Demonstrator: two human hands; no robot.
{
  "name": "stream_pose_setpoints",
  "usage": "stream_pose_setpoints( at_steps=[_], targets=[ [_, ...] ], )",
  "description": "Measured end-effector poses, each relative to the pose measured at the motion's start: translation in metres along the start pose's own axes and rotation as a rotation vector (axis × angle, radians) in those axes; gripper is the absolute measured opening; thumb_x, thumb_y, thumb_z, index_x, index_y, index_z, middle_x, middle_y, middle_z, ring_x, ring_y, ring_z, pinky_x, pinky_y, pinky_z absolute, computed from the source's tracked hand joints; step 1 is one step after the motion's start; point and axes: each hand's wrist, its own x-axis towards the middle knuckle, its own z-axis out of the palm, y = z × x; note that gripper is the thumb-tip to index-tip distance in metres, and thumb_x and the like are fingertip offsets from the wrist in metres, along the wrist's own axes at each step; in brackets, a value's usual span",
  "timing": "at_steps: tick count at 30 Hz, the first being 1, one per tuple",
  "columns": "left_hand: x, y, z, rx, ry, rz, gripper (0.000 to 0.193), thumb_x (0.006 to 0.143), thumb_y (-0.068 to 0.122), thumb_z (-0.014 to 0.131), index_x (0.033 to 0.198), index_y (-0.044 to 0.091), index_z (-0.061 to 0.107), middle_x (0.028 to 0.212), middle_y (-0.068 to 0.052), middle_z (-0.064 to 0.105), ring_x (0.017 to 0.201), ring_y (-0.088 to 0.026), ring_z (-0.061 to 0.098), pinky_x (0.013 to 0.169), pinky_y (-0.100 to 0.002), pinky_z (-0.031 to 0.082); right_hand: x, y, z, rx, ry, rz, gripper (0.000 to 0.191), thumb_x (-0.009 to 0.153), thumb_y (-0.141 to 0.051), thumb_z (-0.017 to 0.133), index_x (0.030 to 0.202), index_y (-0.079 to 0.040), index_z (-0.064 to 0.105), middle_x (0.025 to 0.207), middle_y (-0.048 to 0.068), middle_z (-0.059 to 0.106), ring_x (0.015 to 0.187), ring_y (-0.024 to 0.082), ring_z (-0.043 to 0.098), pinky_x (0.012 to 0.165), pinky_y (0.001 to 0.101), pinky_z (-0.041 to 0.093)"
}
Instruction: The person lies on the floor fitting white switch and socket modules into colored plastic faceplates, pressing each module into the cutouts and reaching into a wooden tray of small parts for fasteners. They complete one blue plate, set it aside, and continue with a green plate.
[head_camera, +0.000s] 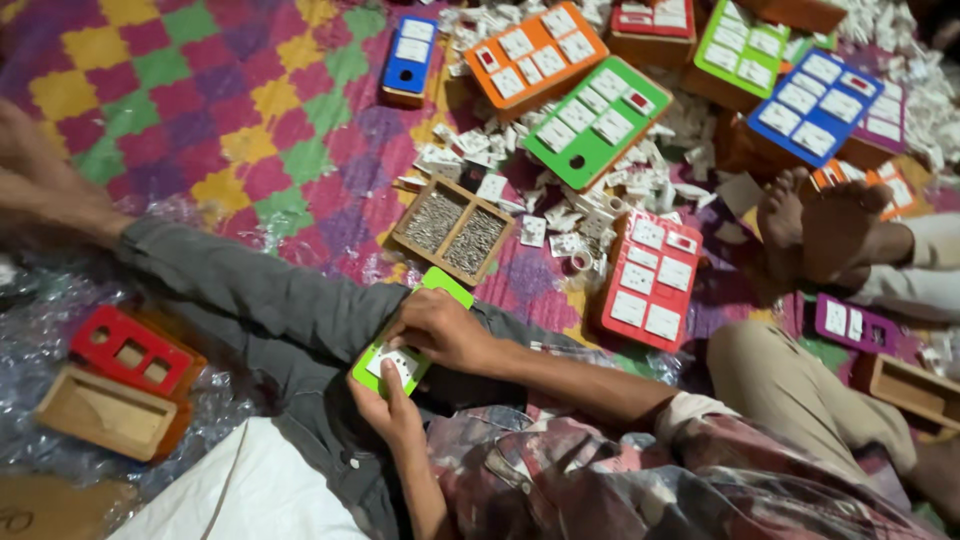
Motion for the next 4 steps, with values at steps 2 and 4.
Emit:
stream_pose_setpoints(
  at_steps=[2, 4],
  targets=[
    [-0.004, 0.012, 0.004, -0.070, 0.047, -0.196, 0.032, 0.104, 0.015, 0.057, 0.129, -0.003, 0.050, 0.113, -0.016, 0.064, 0.090, -0.023, 0.062, 0.072, -0.038, 0.052, -0.006, 0.005, 0.010, -0.017, 0.041, 0.000, 0.013, 0.084, -0.015, 0.081, 0.093, -0.013, 0.072, 0.088, 0.004, 0.066, 0.093, 0.029, 0.064, 0.082, 0.0431, 0.046],
    [-0.002, 0.022, 0.008, -0.108, 0.070, -0.298, 0.033, 0.102, 0.016, 0.057, 0.129, -0.002, 0.050, 0.109, -0.017, 0.064, 0.081, -0.025, 0.063, 0.060, -0.039, 0.053, -0.012, 0.015, 0.018, 0.002, 0.055, 0.015, 0.012, 0.085, -0.016, 0.081, 0.091, -0.012, 0.071, 0.088, 0.005, 0.068, 0.092, 0.029, 0.064, 0.081, 0.0445, 0.046]
  ],
)
